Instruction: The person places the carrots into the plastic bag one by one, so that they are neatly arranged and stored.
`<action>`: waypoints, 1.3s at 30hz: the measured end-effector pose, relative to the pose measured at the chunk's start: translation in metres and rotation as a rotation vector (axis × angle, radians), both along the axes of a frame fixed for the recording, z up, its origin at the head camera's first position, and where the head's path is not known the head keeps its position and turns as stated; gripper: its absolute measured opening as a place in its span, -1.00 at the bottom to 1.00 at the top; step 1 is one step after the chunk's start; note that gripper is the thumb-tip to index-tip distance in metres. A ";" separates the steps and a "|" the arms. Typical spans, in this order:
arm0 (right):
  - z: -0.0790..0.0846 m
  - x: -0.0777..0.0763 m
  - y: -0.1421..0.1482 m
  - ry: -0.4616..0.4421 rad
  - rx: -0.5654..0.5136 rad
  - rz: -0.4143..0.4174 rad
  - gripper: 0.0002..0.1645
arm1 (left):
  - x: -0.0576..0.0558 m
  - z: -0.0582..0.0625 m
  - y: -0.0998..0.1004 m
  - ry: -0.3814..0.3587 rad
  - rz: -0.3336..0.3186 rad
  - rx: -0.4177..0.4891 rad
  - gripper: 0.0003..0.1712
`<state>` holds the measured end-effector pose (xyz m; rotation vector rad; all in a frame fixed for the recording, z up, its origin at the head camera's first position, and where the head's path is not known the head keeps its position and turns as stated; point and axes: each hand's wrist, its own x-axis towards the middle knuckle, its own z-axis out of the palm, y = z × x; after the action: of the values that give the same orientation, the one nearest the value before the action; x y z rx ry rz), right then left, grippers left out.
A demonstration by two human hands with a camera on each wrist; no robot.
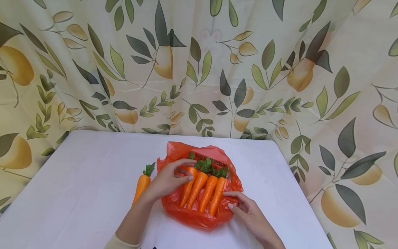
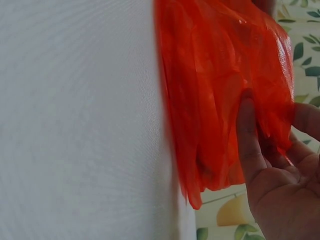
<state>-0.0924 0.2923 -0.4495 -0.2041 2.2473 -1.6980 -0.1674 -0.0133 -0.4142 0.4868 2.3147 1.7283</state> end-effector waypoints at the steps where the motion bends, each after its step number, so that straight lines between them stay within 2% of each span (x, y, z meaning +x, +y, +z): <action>1: 0.000 0.000 0.000 -0.004 0.000 -0.002 -0.49 | 0.001 0.001 -0.001 -0.002 -0.001 0.003 -0.49; 12: -0.001 0.000 0.001 0.001 -0.002 0.001 -0.49 | 0.013 0.009 -0.016 -0.043 -0.034 0.052 -0.55; 22: 0.000 -0.001 0.001 -0.021 -0.001 -0.013 -0.48 | 0.015 0.014 -0.051 0.025 -0.053 0.058 -0.54; 26: -0.001 0.001 0.002 -0.005 -0.013 0.000 -0.48 | 0.016 0.011 -0.072 -0.002 -0.021 0.077 -0.54; 32: -0.002 0.002 0.001 0.003 -0.021 0.012 -0.48 | 0.015 0.003 -0.107 -0.027 0.086 0.075 -0.53; 35: -0.002 0.001 0.002 -0.003 -0.016 0.007 -0.47 | 0.014 -0.001 -0.116 -0.040 0.115 0.056 -0.53; 39: -0.003 0.000 0.003 -0.007 -0.008 0.002 -0.47 | 0.012 -0.006 -0.123 -0.055 0.118 0.052 -0.53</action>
<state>-0.0923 0.2953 -0.4520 -0.2021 2.2347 -1.7044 -0.1550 -0.1366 -0.4202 0.3130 2.3077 1.8342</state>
